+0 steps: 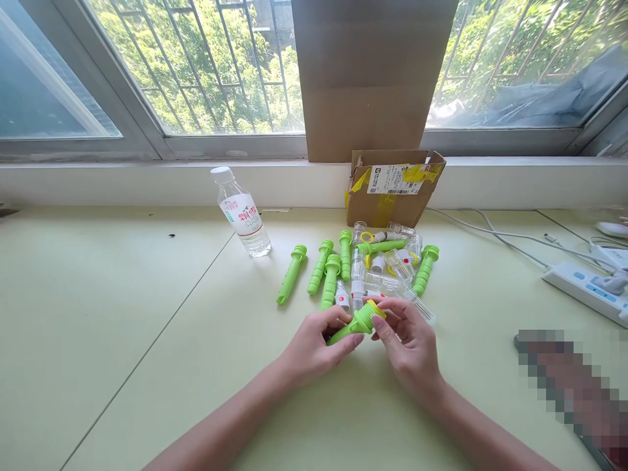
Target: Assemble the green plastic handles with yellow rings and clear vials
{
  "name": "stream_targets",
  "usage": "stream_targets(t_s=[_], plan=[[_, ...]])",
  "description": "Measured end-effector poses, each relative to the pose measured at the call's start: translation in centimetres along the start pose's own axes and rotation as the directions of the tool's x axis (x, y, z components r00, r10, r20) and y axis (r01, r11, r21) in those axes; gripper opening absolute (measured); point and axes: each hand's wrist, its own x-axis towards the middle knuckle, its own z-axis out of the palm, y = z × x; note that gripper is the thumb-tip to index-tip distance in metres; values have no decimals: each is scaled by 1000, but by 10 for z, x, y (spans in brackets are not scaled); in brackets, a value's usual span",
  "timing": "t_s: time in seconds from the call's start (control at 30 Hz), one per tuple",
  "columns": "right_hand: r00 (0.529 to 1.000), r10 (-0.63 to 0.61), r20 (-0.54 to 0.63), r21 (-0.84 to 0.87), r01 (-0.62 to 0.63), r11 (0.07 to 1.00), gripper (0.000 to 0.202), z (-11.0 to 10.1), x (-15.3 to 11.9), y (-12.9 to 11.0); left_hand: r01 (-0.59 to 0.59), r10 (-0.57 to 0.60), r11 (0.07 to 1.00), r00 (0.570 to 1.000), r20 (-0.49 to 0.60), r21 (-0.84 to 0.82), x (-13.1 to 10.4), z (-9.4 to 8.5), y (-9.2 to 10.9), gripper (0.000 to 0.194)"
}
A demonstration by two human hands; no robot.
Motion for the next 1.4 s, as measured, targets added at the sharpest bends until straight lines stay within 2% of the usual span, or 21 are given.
stream_targets(t_s=[0.2, 0.57, 0.7, 0.87, 1.07, 1.4], plan=[[999, 17, 42, 36, -18, 999, 15, -1, 1, -2, -70, 75, 992, 996, -40, 107, -1, 0, 0, 24], [998, 4, 68, 12, -5, 1000, 11, -2, 1, 0, -75, 86, 983, 995, -59, 167, -1, 1, -2, 22], [999, 11, 46, 15, -12, 1000, 13, -1, 1, -1, -48, 51, 996, 997, -49, 69, 0, 1, 0, 27], [1000, 13, 20, 7, -13, 1000, 14, 0, 2, -1, 102, -96, 985, 994, 47, -136, -1, 3, 3, 29], [1000, -17, 0, -6, 17, 1000, 16, 1, 3, -1, 119, -102, 964, 991, 86, -236, 1, 2, 2, 28], [999, -29, 18, 31, 29, 999, 15, 2, 0, -5, 215, -152, 900, 970, 188, -380, 1, 3, 2, 33]])
